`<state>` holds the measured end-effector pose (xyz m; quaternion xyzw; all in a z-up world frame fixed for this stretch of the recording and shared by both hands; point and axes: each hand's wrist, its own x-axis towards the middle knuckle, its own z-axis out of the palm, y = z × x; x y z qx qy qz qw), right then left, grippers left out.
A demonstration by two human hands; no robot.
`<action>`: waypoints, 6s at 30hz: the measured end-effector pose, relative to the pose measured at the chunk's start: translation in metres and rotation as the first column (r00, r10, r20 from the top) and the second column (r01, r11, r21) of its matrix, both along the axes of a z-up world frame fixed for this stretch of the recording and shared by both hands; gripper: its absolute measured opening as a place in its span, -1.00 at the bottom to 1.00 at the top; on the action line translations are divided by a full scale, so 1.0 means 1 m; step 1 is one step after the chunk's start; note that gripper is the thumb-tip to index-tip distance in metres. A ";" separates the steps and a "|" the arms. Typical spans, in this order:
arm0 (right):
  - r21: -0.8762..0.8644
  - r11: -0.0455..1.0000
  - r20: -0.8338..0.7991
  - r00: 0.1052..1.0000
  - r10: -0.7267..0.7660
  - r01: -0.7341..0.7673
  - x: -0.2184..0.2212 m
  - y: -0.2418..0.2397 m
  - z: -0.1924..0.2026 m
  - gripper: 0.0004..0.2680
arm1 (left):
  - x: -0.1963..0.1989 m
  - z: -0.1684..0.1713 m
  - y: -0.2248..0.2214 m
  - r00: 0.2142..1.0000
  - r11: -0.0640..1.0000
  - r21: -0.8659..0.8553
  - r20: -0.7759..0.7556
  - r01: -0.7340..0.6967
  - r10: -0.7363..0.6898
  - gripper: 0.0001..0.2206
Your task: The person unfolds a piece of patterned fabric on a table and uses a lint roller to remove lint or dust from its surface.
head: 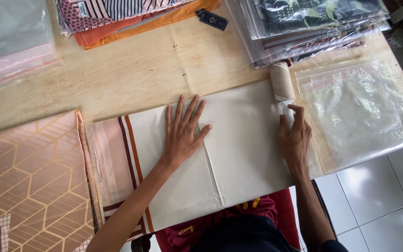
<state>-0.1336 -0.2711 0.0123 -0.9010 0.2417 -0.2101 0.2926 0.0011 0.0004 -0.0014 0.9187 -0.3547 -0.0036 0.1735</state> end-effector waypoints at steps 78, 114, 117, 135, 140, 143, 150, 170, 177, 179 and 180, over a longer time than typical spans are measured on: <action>-0.020 0.994 0.053 0.993 0.107 -0.106 0.000 -0.010 -0.008 -0.87 | 0.026 -0.009 0.017 0.991 0.993 0.005 0.066 -0.121 0.120 -0.51; 0.010 0.991 0.050 0.990 0.132 -0.132 -0.019 -0.004 -0.014 -0.88 | 0.028 -0.013 0.017 0.990 0.993 -0.005 0.075 -0.118 0.118 -0.51; -0.035 0.998 0.026 0.998 0.060 -0.059 -0.027 -0.016 -0.004 -0.87 | 0.028 -0.015 0.017 0.990 0.993 -0.013 0.077 -0.117 0.118 -0.51; -0.009 0.984 0.045 0.983 0.179 -0.179 -0.010 -0.001 -0.011 -0.87 | 0.028 -0.011 0.017 0.991 0.993 -0.007 0.062 -0.120 0.121 -0.51; 0.024 0.994 0.047 0.993 0.107 -0.108 -0.005 0.020 0.010 -0.88 | 0.027 -0.010 0.017 0.991 0.993 -0.015 0.064 -0.117 0.118 -0.52; 0.032 0.969 0.113 0.964 0.241 -0.246 -0.002 0.056 -0.002 -0.86 | 0.026 -0.010 0.017 0.991 0.993 -0.010 0.067 -0.117 0.117 -0.51; 0.097 0.934 0.048 0.939 0.341 -0.344 0.002 0.049 -0.028 -0.85 | 0.028 -0.010 0.017 0.992 0.992 0.005 0.038 -0.125 0.124 -0.51; -0.034 0.744 -0.045 0.745 0.665 -0.667 0.002 0.054 0.010 -0.86 | 0.041 0.002 0.061 0.975 0.905 -0.366 -0.133 -0.216 0.179 -0.47; -0.235 0.440 -0.193 0.486 0.853 -0.866 0.004 0.047 0.014 -0.78 | -0.095 0.034 0.071 0.930 0.865 -0.360 0.246 0.349 -0.273 -0.66; -0.318 0.316 -0.242 0.398 0.885 -0.894 0.011 0.041 -0.001 -0.80 | -0.119 0.033 0.069 0.782 0.798 -0.121 0.332 0.590 -0.528 -0.61; -0.371 0.265 -0.279 0.379 0.882 -0.890 0.018 0.035 -0.013 -0.73 | -0.125 0.029 0.067 0.804 0.796 -0.120 0.137 0.593 -0.578 -0.51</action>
